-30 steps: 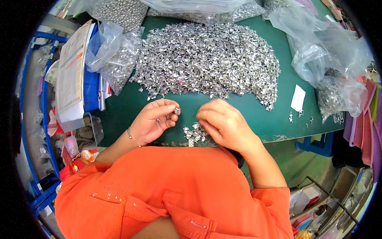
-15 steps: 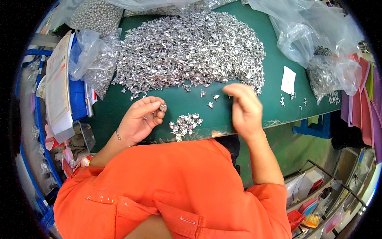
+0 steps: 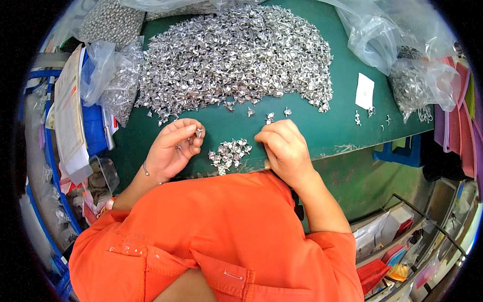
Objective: The person sorts small silver metal pieces on a green workbench, picking them up one by one and placing them into a separate pile. The person occasionally pauses to adjust the pile or reposition items.
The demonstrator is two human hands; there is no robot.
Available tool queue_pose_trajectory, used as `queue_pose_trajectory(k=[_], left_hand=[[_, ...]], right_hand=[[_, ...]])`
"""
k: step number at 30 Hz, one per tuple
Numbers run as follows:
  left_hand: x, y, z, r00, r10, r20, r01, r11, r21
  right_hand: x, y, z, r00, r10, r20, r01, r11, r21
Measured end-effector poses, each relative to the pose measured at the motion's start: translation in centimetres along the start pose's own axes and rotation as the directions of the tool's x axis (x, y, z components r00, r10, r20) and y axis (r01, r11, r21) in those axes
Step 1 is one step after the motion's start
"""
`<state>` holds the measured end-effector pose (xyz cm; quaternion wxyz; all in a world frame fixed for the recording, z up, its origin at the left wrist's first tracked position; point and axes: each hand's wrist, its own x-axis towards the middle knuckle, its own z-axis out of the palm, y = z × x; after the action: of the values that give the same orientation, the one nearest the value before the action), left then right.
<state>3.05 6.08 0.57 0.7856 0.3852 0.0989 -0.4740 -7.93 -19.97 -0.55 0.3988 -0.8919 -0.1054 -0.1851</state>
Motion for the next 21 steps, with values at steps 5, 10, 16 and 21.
queue_pose_trajectory(k=[5, 10, 16, 21], left_hand=[[0.1, -0.1, 0.1, 1.000, 0.004, -0.010, -0.004, 1.000, -0.002], [0.3, 0.0, 0.3, 1.000, 0.004, 0.005, -0.004, 1.000, -0.001], [0.3, -0.1, -0.1, 1.000, -0.010, 0.010, 0.010, 1.000, 0.004], [0.4, -0.2, 0.2, 1.000, 0.009, 0.004, -0.009, 1.000, 0.010]], right_hand=[[-0.6, -0.3, 0.1, 0.949, 0.223, -0.224, -0.234, 0.972, -0.023], [0.5, -0.1, 1.4, 0.971, 0.108, -0.215, -0.147, 0.973, -0.178], [0.2, -0.7, 0.2, 0.998, 0.050, -0.024, -0.050, 0.999, 0.002], [0.1, 0.3, -0.4, 0.956, 0.132, -0.261, -0.152, 0.987, -0.058]])
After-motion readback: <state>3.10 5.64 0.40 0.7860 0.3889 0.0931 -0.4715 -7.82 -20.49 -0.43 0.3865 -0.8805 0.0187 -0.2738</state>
